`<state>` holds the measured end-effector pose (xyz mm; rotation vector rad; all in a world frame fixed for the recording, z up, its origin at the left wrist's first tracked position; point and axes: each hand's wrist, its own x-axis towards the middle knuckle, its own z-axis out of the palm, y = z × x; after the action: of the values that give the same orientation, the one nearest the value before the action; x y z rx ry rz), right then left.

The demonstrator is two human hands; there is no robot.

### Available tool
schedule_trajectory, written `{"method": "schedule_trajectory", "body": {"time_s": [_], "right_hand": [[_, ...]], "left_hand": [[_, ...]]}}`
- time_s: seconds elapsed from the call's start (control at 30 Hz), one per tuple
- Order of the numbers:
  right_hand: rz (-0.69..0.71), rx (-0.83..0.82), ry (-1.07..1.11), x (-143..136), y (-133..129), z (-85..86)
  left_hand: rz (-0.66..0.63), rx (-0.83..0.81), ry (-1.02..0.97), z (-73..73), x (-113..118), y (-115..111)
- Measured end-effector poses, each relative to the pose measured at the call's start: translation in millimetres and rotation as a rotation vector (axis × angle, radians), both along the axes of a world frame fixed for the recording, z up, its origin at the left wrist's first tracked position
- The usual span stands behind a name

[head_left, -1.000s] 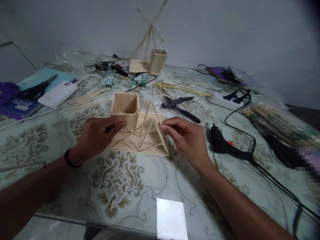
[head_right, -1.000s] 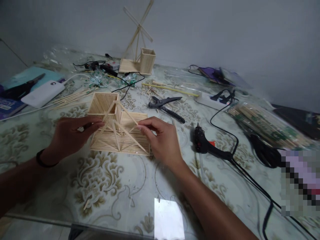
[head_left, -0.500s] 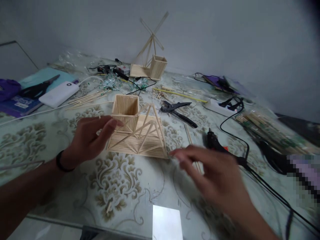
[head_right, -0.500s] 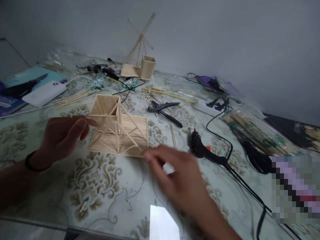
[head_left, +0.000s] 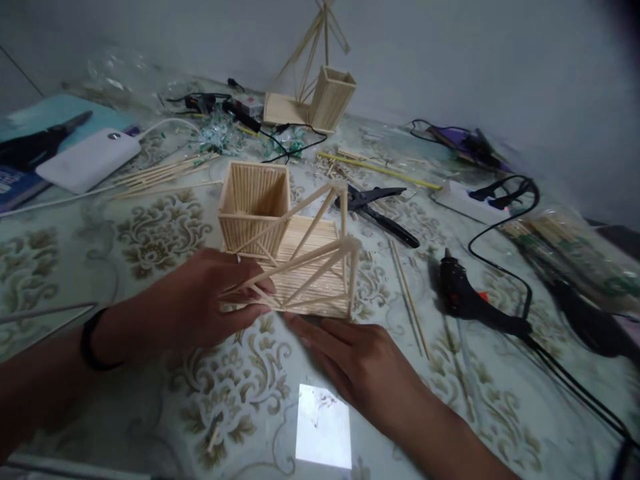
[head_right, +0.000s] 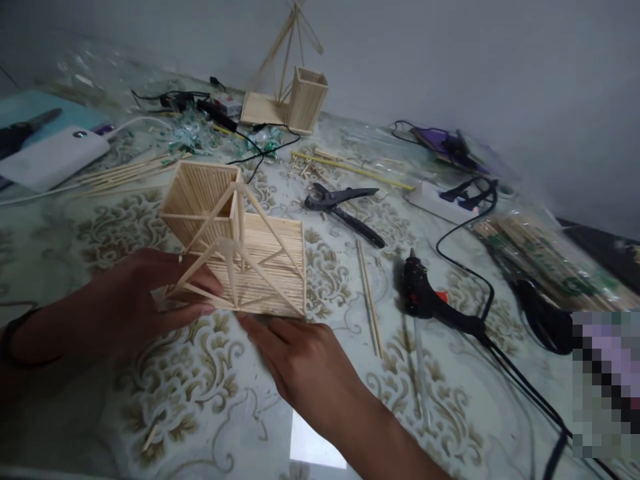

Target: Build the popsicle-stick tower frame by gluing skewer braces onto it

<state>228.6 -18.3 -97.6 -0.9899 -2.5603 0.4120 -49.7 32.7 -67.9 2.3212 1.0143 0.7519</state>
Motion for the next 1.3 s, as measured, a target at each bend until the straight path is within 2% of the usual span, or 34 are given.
{"method": "schedule_trajectory", "body": {"time_s": [0.2,0.4,0.7,0.83,1.17,1.3], "right_hand": [[0.008,0.076,0.036,-2.8,-0.5,0.6],[-0.001,0.079,0.048,-4.4,-1.9,-0.5],[-0.028,0.111,0.04,-9.2,-1.7,-2.3],[-0.011,0.123,0.054,-8.8,-4.1,-2.5],[-0.02,0.042,0.134,-11.2,-3.5,-4.0],[-0.021,0.094,0.163,-7.3,-5.4,-3.2]], "left_hand": [[-0.021,-0.302,0.024,3.8,6.8,2.8],[-0.049,-0.4,0.008,0.2,6.1,5.5],[-0.059,-0.404,-0.033,-7.8,3.2,8.1],[-0.032,-0.351,-0.008,-9.2,3.6,8.6],[-0.038,-0.372,0.034,-9.6,2.2,8.2],[-0.072,-0.391,0.049,-7.0,3.1,8.8]]}}
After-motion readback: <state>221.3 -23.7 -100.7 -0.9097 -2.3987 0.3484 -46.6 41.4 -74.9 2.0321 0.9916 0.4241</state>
